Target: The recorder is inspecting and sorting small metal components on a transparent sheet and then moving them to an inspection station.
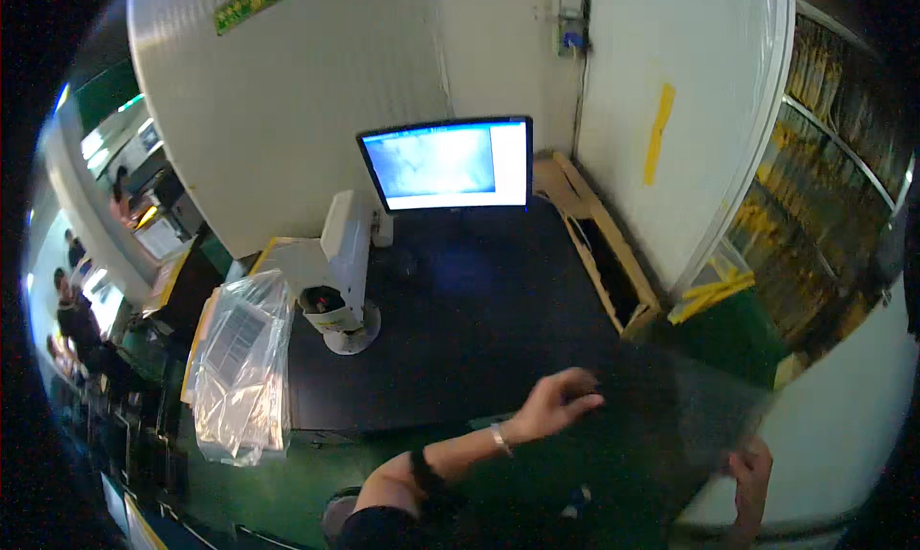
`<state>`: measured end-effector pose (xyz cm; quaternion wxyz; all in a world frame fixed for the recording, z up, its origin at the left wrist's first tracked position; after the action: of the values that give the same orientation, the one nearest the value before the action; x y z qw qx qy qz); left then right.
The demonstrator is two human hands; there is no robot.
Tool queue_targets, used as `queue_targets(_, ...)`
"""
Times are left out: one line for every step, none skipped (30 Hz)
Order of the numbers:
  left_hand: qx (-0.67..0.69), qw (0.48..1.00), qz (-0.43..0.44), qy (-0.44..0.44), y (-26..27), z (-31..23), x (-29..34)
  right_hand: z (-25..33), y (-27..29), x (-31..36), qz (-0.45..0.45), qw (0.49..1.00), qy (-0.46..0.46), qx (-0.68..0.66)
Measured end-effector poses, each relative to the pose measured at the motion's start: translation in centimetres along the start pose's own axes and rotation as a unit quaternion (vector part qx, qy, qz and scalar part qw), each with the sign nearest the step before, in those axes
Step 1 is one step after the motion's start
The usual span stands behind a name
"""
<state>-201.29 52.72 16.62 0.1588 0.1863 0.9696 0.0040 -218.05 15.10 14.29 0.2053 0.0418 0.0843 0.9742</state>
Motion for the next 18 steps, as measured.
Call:
queue_targets(-0.023,0.998,0.029,0.044,-3.3,0.5,-1.3,-2.9,3.4,-0.6,-0.01,0.999,0.005,0.032)
queue_targets(-0.031,0.994,0.065,0.086,-7.0,1.5,-2.8,-5.7,7.2,-1.4,-0.034,0.997,0.009,0.076)
queue_targets(-0.044,0.985,0.111,0.122,-10.8,2.1,-5.1,-6.8,11.0,-2.8,-0.068,0.991,0.015,0.113)
queue_targets(-0.188,0.969,0.162,0.02,-14.4,1.1,-6.9,-6.2,13.2,-3.4,-0.138,0.985,0.006,0.106)
queue_targets(-0.237,0.95,0.188,-0.075,-18.1,0.0,-9.3,-3.8,14.7,-5.3,-0.145,0.97,0.086,0.175)
queue_targets(-0.273,0.924,0.215,-0.159,-22.2,0.0,-10.6,-1.8,16.0,-6.9,-0.146,0.946,0.144,0.252)
queue_targets(-0.299,0.892,0.243,-0.234,-26.6,-0.2,-10.9,1.9,14.9,-8.0,-0.125,0.967,0.105,0.194)
queue_targets(-0.309,0.871,0.293,-0.246,-31.0,0.6,-11.5,4.6,14.5,-9.5,-0.101,0.934,0.182,0.292)
queue_targets(-0.315,0.848,0.341,-0.255,-34.9,1.1,-12.3,7.0,12.9,-11.3,-0.048,0.917,0.2,0.342)
queue_targets(-0.32,0.822,0.382,-0.276,-38.7,1.4,-13.0,8.6,11.8,-12.2,0.003,0.893,0.223,0.391)
queue_targets(-0.335,0.795,0.423,-0.276,-42.0,2.6,-13.5,6.6,11.8,-13.2,0.043,0.892,0.224,0.39)
queue_targets(-0.347,0.769,0.457,-0.282,-45.2,4.0,-14.1,4.4,12.0,-14.6,0.083,0.887,0.227,0.394)
queue_targets(-0.367,0.741,0.481,-0.289,-48.1,5.1,-15.1,2.4,12.5,-15.8,0.099,0.894,0.153,0.41)
queue_targets(-0.355,0.731,0.495,-0.309,-50.8,5.3,-16.7,0.2,13.8,-17.2,0.109,0.897,0.081,0.422)
queue_targets(-0.344,0.721,0.506,-0.325,-53.2,5.7,-18.3,-1.8,16.0,-18.7,0.107,0.891,0.052,0.438)
queue_targets(-0.341,0.713,0.511,-0.337,-55.1,6.2,-20.3,-3.5,17.5,-20.9,0.111,0.885,0.03,0.452)
queue_targets(-0.316,0.714,0.506,-0.366,-57.1,6.6,-22.3,-4.9,19.1,-23.0,0.118,0.878,0.008,0.465)
queue_targets(-0.291,0.715,0.499,-0.393,-58.9,7.2,-24.3,-4.4,21.1,-24.9,0.062,0.886,0.05,0.456)
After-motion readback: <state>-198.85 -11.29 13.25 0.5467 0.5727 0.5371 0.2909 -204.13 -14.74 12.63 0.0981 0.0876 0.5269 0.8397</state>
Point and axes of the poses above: each hand's wrist, its own x-axis away from the middle knuckle, its own y-axis out of the back of the hand, z = x × y, the point moved 10 cm from there along -x, towards the middle knuckle, and after that the axes turned 4 degrees about -z, right-handed, at the moved point
